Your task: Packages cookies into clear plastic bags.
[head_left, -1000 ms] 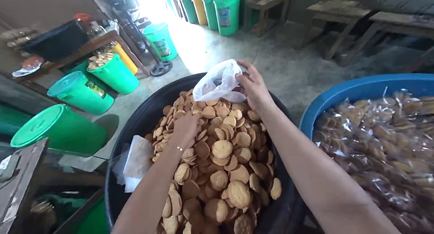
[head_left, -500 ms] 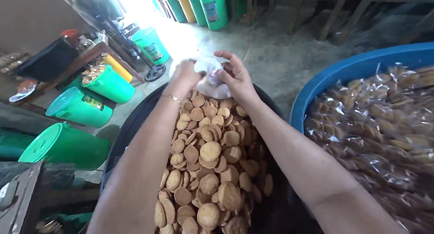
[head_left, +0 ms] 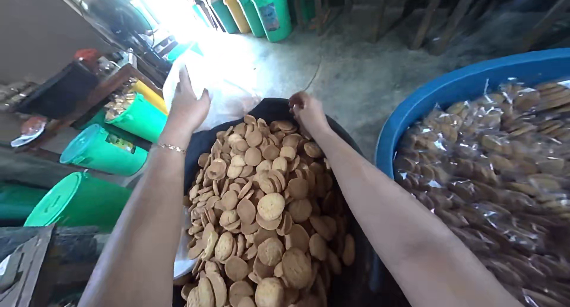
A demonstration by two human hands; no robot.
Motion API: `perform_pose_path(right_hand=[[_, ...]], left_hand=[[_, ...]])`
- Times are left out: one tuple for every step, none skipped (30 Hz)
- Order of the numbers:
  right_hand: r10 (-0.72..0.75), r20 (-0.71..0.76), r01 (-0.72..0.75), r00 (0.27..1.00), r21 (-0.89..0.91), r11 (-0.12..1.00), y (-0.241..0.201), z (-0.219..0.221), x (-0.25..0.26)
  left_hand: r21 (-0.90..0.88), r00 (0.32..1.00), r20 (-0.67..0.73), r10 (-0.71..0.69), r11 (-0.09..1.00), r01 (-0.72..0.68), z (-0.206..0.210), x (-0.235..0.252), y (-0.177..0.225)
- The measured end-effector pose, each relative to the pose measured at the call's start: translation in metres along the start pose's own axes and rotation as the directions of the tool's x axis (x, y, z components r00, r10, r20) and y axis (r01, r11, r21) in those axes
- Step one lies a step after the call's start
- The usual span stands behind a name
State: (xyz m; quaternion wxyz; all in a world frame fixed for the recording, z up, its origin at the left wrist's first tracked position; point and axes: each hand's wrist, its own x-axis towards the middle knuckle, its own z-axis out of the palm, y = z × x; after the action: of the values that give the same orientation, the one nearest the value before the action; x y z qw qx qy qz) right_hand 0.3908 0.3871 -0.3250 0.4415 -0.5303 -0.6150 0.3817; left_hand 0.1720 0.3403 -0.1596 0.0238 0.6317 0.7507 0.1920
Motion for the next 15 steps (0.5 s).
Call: perform_pose_path(right_hand=[[-0.045, 0.076, 0.052, 0.996, -0.099, 0.994, 0.001, 0.008, 0.000], [-0.108, 0.161, 0.136, 0.981, -0.180, 0.974, 0.005, 0.017, 0.000], [-0.153, 0.247, 0.213, 0.957, -0.238, 0.947, 0.011, 0.025, 0.001], [-0.172, 0.316, 0.267, 0.933, -0.288, 0.919, 0.018, 0.033, 0.001], [-0.160, 0.362, 0.289, 0.919, -0.339, 0.895, 0.025, 0.038, -0.001], [-0.134, 0.380, 0.291, 0.915, -0.395, 0.871, 0.033, 0.041, -0.003], [-0.107, 0.372, 0.281, 0.922, -0.454, 0.845, 0.039, 0.043, -0.004], [-0.089, 0.352, 0.267, 0.932, -0.500, 0.824, 0.041, 0.044, -0.005], [-0.076, 0.331, 0.252, 0.940, -0.529, 0.810, 0.040, 0.043, -0.005], [-0.082, 0.310, 0.244, 0.947, -0.532, 0.811, 0.038, 0.040, -0.005], [-0.090, 0.287, 0.233, 0.954, -0.516, 0.824, 0.034, 0.036, -0.006], [-0.075, 0.274, 0.208, 0.959, -0.496, 0.843, 0.029, 0.033, -0.006], [-0.039, 0.273, 0.170, 0.961, -0.478, 0.862, 0.023, 0.028, -0.004], [0.002, 0.282, 0.136, 0.959, -0.470, 0.872, 0.019, 0.024, 0.000], [0.042, 0.303, 0.109, 0.952, -0.463, 0.879, 0.016, 0.019, 0.004]], left_hand=[[-0.003, 1.000, -0.014, 0.017, 1.000, -0.017, 0.003, 0.002, -0.005], [-0.005, 0.999, -0.035, 0.042, 0.999, -0.042, 0.005, 0.004, -0.008], [-0.004, 0.997, -0.052, 0.062, 0.998, -0.063, 0.006, 0.005, -0.008], [0.000, 0.996, -0.056, 0.072, 0.997, -0.072, 0.005, 0.005, -0.005], [0.000, 0.996, -0.053, 0.071, 0.997, -0.071, 0.004, 0.006, -0.001], [-0.007, 0.996, -0.049, 0.068, 0.998, -0.069, 0.004, 0.006, 0.003], [-0.019, 0.997, -0.042, 0.067, 0.997, -0.068, 0.006, 0.008, 0.006], [-0.031, 0.997, -0.036, 0.069, 0.997, -0.070, 0.009, 0.010, 0.008], [-0.045, 0.997, -0.027, 0.073, 0.996, -0.074, 0.014, 0.013, 0.010], [-0.057, 0.996, -0.016, 0.082, 0.995, -0.083, 0.020, 0.017, 0.010], [-0.070, 0.995, -0.003, 0.097, 0.993, -0.097, 0.026, 0.019, 0.012], [-0.078, 0.992, 0.017, 0.123, 0.990, -0.121, 0.033, 0.020, 0.013], [-0.091, 0.986, 0.059, 0.156, 0.985, -0.150, 0.038, 0.020, 0.015], [-0.119, 0.974, 0.120, 0.194, 0.977, -0.180, 0.041, 0.019, 0.018], [-0.148, 0.955, 0.179, 0.235, 0.966, -0.210, 0.042, 0.016, 0.021]])
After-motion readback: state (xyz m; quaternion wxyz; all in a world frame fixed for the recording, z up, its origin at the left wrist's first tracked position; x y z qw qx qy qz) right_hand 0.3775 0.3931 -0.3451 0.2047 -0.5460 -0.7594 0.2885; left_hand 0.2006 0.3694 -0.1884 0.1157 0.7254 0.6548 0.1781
